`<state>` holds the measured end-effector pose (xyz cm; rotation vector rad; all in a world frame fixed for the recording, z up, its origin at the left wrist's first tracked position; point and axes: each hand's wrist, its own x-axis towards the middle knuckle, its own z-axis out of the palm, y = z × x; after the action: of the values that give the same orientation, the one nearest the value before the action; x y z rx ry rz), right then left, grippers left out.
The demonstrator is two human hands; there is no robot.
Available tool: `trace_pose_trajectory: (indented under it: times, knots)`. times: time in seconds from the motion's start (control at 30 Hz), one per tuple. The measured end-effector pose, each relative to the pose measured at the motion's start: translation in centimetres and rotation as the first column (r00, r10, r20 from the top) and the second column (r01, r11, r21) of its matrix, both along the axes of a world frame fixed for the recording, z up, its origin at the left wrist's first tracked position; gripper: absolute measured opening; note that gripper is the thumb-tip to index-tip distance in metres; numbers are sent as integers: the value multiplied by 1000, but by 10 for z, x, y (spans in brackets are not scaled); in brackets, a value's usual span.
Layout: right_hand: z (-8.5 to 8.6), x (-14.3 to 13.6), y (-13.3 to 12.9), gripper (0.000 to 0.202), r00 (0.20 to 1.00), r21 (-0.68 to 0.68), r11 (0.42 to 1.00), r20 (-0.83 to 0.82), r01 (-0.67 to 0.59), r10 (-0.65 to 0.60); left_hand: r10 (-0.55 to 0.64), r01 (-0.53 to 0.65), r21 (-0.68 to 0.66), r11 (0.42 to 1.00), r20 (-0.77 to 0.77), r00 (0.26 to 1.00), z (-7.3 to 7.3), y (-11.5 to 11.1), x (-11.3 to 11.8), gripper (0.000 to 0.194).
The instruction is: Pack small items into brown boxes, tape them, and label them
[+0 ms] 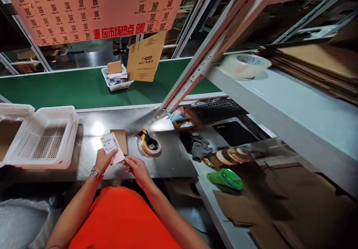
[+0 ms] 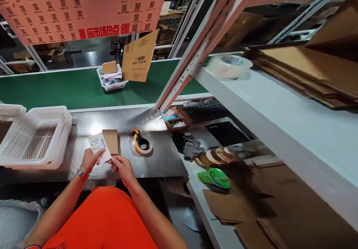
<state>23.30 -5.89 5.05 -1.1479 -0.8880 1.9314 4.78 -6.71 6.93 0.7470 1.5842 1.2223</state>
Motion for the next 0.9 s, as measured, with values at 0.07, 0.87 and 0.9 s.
trace_pose_trajectory:
  times: [0.07,0.87,0.9]
  knots:
    - [-2,8,-1,58,1000,13,1000,4,-4,4,3,-3,-29,1000,2,1000,1,-2,7,44]
    - [-24,62,-24,43,976,229,972,196,50,-96,-415,442,38,896,-276,867,-5,-32,75,35]
    - [-25,67,-27,41,975,230,972,198,50,-97,-406,425,24,905,-255,878,-4,-31,78,38]
